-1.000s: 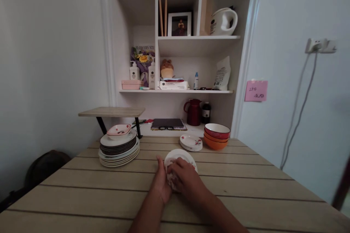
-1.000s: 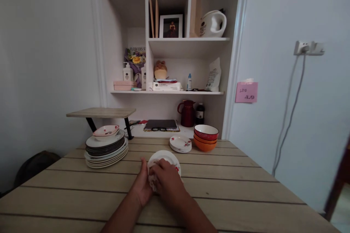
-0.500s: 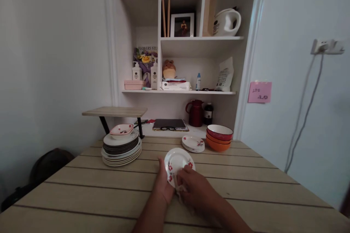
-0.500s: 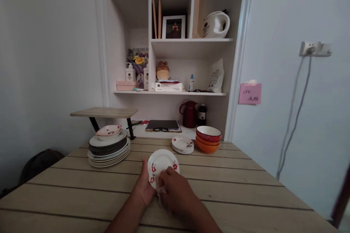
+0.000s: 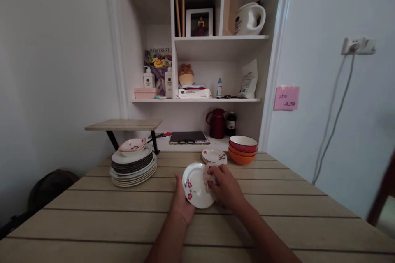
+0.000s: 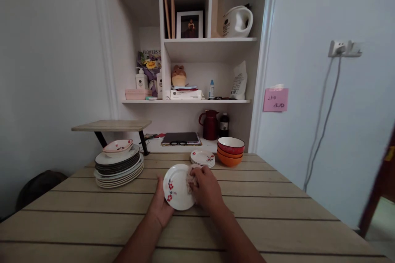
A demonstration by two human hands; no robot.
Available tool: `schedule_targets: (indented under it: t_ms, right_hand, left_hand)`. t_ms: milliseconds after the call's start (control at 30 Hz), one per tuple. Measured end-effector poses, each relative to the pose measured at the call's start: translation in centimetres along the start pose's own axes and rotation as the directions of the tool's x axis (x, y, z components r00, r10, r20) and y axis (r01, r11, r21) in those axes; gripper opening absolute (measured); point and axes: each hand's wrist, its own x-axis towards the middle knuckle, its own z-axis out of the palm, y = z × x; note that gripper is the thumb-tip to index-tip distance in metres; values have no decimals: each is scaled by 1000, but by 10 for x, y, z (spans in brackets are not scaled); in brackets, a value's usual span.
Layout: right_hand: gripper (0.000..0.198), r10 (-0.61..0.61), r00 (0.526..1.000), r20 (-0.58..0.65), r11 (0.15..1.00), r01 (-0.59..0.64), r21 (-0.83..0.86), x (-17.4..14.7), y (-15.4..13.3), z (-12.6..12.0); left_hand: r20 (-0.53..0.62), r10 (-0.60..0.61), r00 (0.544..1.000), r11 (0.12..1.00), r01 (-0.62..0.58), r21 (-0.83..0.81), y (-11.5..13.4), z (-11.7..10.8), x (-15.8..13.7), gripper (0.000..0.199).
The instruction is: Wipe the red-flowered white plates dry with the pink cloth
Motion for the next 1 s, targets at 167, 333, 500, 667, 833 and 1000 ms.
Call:
schedule_targets:
  t_ms: [167,333,500,667,833,1000]
  right_hand:
    - [27,-186,953,237,982,171,84,-23,-16,7]
    - [41,-404,896,187,907,365,212,-25,-39,15]
    - [47,-276,961,28,955,271,121,-3,-20,13]
    - [44,-18,993,-118,986,37,164,7,15,5]
    - [50,96,981,-166,968,-54,244,5,31,1]
    - [51,148,985,-94,884,-89,459,3,23,-3]
  left_hand:
    - [3,-26,1000,999,26,29,3,0,-3,72]
    - [77,-103,992,992,97,80,3,-1,-7,77]
    - [82,-59,995,996,53,72,1,5,-6,71]
    - [0,-53,999,996,53,76,2,7,-8,67]
    - [-33,-31,999,998,33,50,4,5,-7,65]
    - [-84,25,996,999,-22,32,7,3,-4,62]
